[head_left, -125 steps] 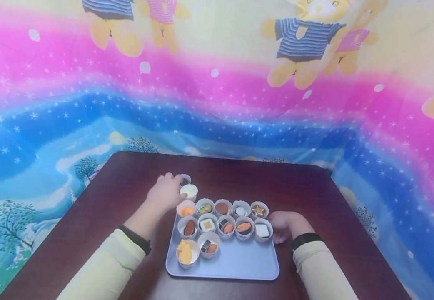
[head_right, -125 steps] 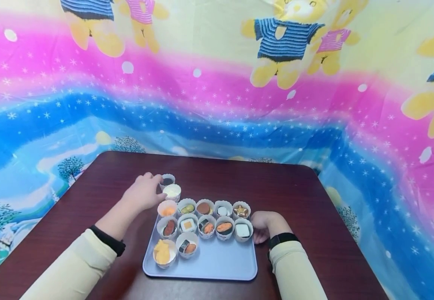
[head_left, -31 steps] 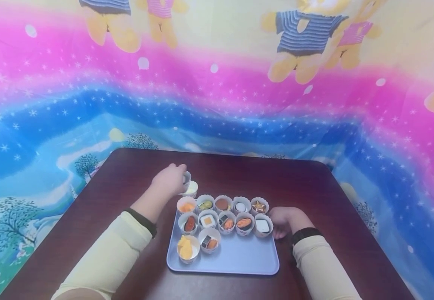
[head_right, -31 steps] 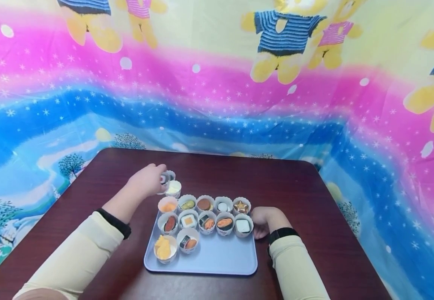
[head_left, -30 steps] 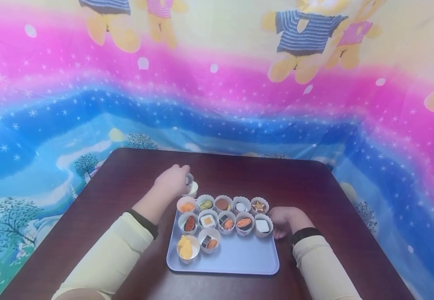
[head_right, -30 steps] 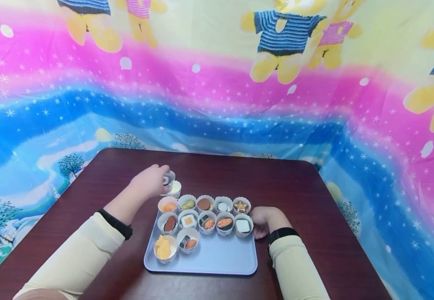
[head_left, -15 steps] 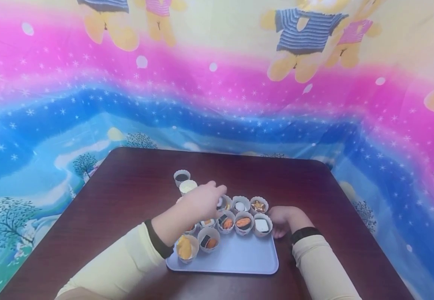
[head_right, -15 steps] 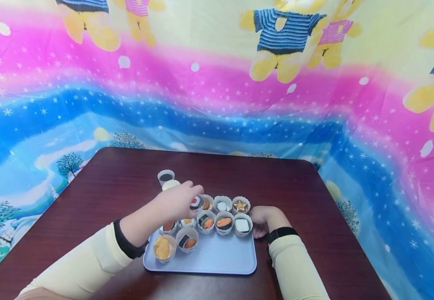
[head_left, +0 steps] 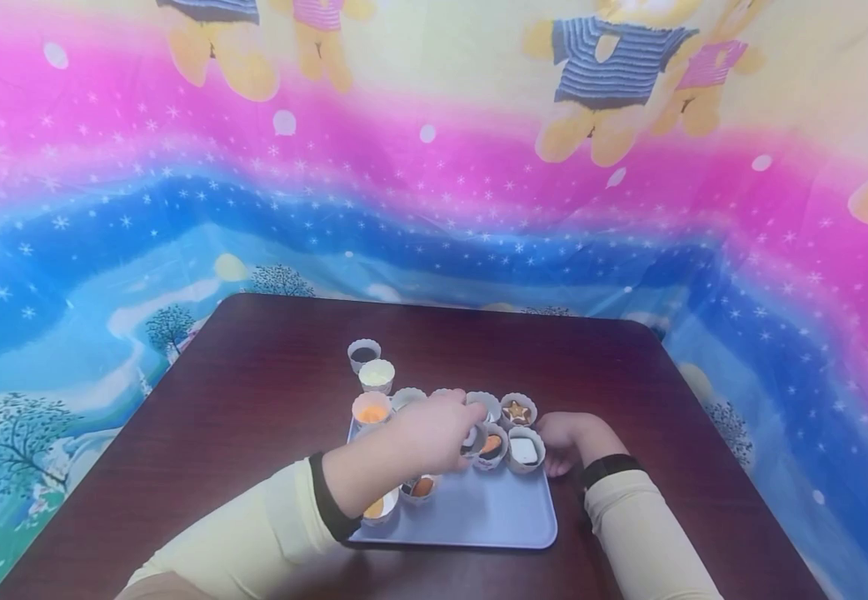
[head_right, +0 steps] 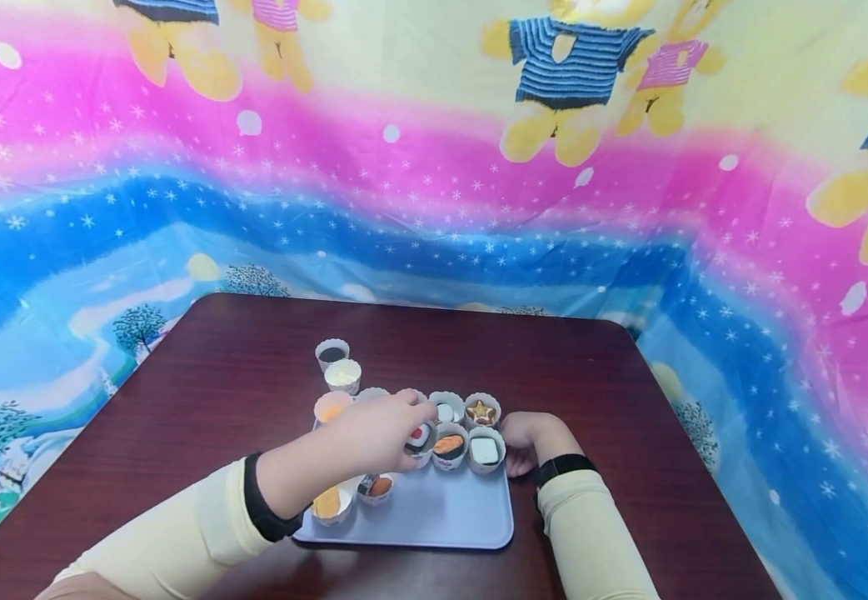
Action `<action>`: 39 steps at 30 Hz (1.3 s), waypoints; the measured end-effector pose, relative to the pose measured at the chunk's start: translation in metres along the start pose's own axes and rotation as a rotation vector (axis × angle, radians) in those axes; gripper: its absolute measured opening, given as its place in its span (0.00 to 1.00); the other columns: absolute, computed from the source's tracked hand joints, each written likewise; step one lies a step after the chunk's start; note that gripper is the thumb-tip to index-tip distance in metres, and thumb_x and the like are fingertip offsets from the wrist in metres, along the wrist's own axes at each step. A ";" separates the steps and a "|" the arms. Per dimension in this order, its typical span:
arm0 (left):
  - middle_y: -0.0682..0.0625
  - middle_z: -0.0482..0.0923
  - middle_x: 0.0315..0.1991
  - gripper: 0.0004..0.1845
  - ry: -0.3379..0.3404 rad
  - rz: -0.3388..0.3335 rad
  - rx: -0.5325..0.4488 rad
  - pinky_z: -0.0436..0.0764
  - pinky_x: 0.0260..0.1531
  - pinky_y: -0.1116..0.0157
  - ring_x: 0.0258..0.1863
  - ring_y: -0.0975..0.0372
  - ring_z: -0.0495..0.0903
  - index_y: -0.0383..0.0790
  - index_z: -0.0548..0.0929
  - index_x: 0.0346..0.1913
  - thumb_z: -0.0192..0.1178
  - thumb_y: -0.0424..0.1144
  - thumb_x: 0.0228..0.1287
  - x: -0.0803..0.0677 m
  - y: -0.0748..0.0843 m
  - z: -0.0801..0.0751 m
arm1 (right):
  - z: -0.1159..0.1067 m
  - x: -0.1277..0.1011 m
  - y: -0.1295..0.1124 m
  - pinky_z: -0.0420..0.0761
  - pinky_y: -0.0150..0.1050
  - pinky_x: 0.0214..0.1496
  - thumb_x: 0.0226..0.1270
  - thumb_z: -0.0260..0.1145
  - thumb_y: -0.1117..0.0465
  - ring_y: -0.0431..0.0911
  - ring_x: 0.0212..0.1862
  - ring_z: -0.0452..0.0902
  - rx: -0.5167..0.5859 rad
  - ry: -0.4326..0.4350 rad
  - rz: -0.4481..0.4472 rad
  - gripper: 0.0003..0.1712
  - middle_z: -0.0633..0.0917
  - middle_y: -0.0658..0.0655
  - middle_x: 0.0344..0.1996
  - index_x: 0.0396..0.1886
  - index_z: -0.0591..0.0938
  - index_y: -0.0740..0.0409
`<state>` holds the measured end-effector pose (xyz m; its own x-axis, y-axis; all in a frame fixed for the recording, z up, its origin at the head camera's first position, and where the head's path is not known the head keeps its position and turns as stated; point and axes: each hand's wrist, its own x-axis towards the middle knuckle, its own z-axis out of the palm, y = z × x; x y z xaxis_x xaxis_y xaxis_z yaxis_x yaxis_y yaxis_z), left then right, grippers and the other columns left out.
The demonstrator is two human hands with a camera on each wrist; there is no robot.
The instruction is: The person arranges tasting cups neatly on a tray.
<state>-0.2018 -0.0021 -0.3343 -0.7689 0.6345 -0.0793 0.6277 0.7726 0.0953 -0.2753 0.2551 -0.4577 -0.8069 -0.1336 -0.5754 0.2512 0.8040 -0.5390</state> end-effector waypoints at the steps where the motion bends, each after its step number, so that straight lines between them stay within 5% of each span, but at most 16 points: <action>1: 0.52 0.74 0.46 0.29 -0.001 0.003 0.003 0.78 0.29 0.66 0.46 0.61 0.74 0.51 0.72 0.54 0.69 0.50 0.46 0.000 0.001 0.000 | 0.000 0.000 0.000 0.77 0.36 0.18 0.66 0.47 0.64 0.43 0.13 0.74 0.001 0.001 0.001 0.12 0.79 0.59 0.12 0.33 0.76 0.65; 8: 0.53 0.73 0.43 0.31 -0.021 0.029 -0.030 0.74 0.22 0.68 0.31 0.65 0.73 0.54 0.70 0.57 0.69 0.48 0.46 0.003 0.008 0.016 | 0.000 -0.001 -0.001 0.76 0.35 0.17 0.63 0.48 0.65 0.43 0.13 0.73 -0.020 0.008 -0.002 0.12 0.79 0.59 0.12 0.27 0.77 0.65; 16: 0.51 0.73 0.54 0.37 0.015 0.094 0.063 0.77 0.42 0.63 0.51 0.58 0.74 0.51 0.69 0.61 0.70 0.48 0.43 0.010 0.011 0.043 | -0.001 -0.002 -0.002 0.77 0.35 0.17 0.64 0.47 0.65 0.43 0.13 0.73 -0.024 0.009 -0.006 0.13 0.79 0.59 0.12 0.27 0.76 0.64; 25: 0.49 0.74 0.47 0.30 0.018 0.030 0.052 0.74 0.19 0.64 0.37 0.58 0.77 0.53 0.74 0.51 0.72 0.46 0.40 0.016 0.011 0.069 | 0.001 -0.002 -0.001 0.76 0.35 0.16 0.64 0.47 0.65 0.43 0.12 0.73 -0.013 0.012 -0.013 0.13 0.79 0.58 0.11 0.27 0.77 0.64; 32: 0.49 0.75 0.43 0.19 0.022 0.045 0.083 0.75 0.21 0.64 0.37 0.59 0.76 0.56 0.75 0.39 0.70 0.41 0.41 0.017 0.009 0.084 | 0.002 -0.003 -0.001 0.75 0.34 0.16 0.63 0.48 0.65 0.43 0.12 0.72 -0.001 0.021 -0.013 0.12 0.78 0.58 0.11 0.26 0.77 0.64; 39: 0.51 0.74 0.44 0.19 0.059 0.072 0.176 0.75 0.20 0.65 0.42 0.60 0.72 0.56 0.77 0.46 0.65 0.44 0.48 0.017 0.012 0.094 | 0.002 -0.002 0.000 0.75 0.34 0.16 0.64 0.47 0.64 0.43 0.13 0.73 0.014 0.005 -0.004 0.13 0.78 0.58 0.12 0.29 0.77 0.65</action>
<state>-0.1959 0.0196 -0.4274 -0.7237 0.6898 -0.0193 0.6890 0.7207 -0.0764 -0.2730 0.2544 -0.4581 -0.8108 -0.1335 -0.5699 0.2556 0.7952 -0.5499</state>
